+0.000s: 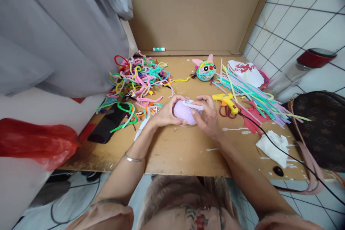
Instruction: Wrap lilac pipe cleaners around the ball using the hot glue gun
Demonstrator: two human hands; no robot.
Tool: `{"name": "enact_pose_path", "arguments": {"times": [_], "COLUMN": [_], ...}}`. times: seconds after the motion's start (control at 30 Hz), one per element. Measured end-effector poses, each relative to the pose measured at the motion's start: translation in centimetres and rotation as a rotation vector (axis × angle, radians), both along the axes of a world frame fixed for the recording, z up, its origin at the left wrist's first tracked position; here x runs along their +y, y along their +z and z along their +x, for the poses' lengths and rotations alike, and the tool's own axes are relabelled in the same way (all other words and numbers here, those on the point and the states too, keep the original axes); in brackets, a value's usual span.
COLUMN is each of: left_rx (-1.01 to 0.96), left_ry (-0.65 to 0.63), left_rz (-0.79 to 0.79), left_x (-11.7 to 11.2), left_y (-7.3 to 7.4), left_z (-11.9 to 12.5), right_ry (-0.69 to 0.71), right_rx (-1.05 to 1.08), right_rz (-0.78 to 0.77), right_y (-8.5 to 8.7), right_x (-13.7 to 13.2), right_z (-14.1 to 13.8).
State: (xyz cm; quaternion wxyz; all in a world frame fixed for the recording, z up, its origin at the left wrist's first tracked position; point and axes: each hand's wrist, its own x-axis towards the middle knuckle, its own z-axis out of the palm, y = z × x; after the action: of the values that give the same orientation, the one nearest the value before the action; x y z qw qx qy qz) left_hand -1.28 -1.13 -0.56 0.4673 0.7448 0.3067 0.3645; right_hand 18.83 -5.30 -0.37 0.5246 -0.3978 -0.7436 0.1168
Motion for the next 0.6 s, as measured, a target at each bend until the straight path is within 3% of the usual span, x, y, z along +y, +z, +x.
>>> {"name": "enact_pose_path", "arguments": {"times": [0.3, 0.6], "left_rx": [0.001, 0.138], "left_ry": [0.021, 0.019], "left_rz": [0.009, 0.054], "left_x": [-0.1, -1.4], "left_y": [0.1, 1.7], "left_z": [0.1, 1.1], "right_ry": [-0.011, -0.002], "right_rx": [-0.030, -0.007], "right_rz": [0.030, 0.143], "right_y": [-0.1, 0.4], "right_x": [0.2, -0.3], "right_z": [0.0, 0.2]}}
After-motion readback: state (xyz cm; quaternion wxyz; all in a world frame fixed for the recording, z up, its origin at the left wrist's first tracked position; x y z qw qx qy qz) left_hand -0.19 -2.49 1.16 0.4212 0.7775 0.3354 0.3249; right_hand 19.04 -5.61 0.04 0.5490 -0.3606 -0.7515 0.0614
